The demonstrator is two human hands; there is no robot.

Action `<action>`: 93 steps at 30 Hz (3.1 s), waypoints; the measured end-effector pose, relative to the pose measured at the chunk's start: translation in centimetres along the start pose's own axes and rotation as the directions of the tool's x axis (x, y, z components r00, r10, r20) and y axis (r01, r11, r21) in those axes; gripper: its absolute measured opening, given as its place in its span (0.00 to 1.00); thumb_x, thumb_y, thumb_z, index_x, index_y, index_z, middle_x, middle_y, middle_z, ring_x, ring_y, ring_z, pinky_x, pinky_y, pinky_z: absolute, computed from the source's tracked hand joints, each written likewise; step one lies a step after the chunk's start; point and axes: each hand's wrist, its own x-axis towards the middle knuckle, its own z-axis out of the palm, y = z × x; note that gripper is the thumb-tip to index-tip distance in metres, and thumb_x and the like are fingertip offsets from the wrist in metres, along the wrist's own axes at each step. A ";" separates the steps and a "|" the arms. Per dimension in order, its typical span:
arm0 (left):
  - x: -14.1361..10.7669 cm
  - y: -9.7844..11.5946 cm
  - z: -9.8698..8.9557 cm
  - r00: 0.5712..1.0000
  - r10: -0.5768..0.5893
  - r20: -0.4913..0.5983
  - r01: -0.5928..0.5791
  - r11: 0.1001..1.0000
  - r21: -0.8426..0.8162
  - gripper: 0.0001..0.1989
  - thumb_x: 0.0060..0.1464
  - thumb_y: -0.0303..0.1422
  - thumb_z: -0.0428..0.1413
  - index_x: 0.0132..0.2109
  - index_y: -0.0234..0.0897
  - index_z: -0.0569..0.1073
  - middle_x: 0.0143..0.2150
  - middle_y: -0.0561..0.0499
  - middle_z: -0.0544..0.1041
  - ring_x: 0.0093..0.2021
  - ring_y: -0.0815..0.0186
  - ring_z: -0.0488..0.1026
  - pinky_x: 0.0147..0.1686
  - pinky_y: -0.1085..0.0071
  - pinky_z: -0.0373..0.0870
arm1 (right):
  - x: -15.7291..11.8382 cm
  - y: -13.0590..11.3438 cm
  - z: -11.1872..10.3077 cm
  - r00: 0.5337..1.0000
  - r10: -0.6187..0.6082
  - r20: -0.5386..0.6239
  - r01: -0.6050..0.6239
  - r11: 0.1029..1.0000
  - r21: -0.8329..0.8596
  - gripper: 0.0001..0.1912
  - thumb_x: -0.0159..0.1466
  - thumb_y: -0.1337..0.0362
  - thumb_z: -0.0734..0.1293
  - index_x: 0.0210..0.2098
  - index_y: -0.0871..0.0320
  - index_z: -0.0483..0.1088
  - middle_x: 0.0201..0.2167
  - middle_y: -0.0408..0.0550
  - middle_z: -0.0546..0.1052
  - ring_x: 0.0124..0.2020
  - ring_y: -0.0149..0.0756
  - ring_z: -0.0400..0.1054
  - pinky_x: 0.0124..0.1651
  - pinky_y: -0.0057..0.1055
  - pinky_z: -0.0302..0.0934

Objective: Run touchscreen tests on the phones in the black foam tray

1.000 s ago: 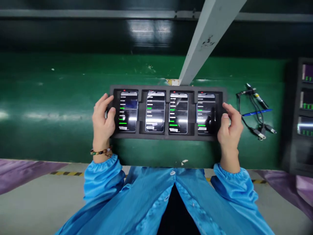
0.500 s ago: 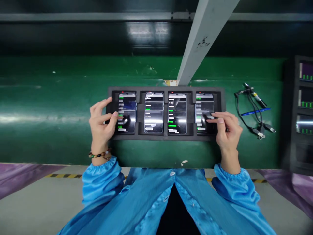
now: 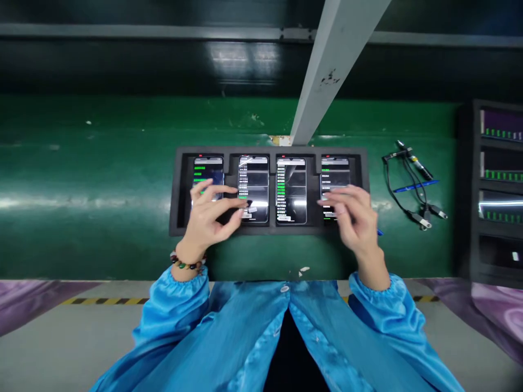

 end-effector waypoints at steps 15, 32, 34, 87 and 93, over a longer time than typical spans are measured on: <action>-2.4 -3.3 -2.1 0.936 -0.279 -0.214 0.316 0.936 0.159 0.14 0.72 0.40 0.58 0.59 0.47 0.82 0.55 0.45 0.85 0.60 0.51 0.80 0.77 0.40 0.58 | 1.4 -2.1 3.1 0.959 -0.054 0.277 0.065 0.997 -0.029 0.23 0.80 0.59 0.62 0.72 0.45 0.70 0.65 0.50 0.82 0.77 0.54 0.64 0.78 0.65 0.56; -2.8 -3.7 -2.1 0.911 -0.278 -0.305 0.348 0.914 0.207 0.15 0.74 0.40 0.56 0.37 0.43 0.79 0.36 0.57 0.85 0.57 0.57 0.85 0.79 0.34 0.55 | -0.9 2.7 -2.5 0.987 0.159 -0.011 -0.159 0.977 -0.141 0.18 0.81 0.56 0.61 0.51 0.48 0.84 0.55 0.48 0.87 0.66 0.51 0.77 0.78 0.66 0.56; -2.9 -3.6 -2.2 0.904 -0.270 -0.333 0.345 0.918 0.193 0.17 0.74 0.40 0.57 0.34 0.43 0.78 0.36 0.56 0.84 0.54 0.58 0.86 0.78 0.35 0.57 | -1.2 2.7 -2.5 0.989 0.140 -0.055 -0.143 0.988 -0.061 0.22 0.81 0.57 0.61 0.39 0.49 0.85 0.46 0.46 0.88 0.56 0.48 0.82 0.76 0.64 0.60; 2.0 0.5 0.9 0.984 -0.055 0.168 0.037 0.993 0.111 0.21 0.68 0.42 0.56 0.64 0.44 0.79 0.56 0.46 0.84 0.67 0.48 0.76 0.79 0.40 0.51 | -0.6 3.3 -1.4 0.981 0.194 -0.022 -0.194 0.962 -0.192 0.21 0.81 0.57 0.57 0.65 0.44 0.77 0.62 0.46 0.84 0.74 0.51 0.68 0.78 0.65 0.56; 2.4 0.1 1.0 0.982 -0.083 0.167 0.062 0.990 0.127 0.25 0.68 0.41 0.55 0.69 0.44 0.74 0.61 0.45 0.83 0.70 0.47 0.73 0.80 0.39 0.49 | -0.7 3.3 -1.5 0.983 0.176 -0.051 -0.181 0.972 -0.148 0.21 0.81 0.57 0.58 0.66 0.46 0.76 0.63 0.48 0.83 0.73 0.52 0.68 0.75 0.64 0.60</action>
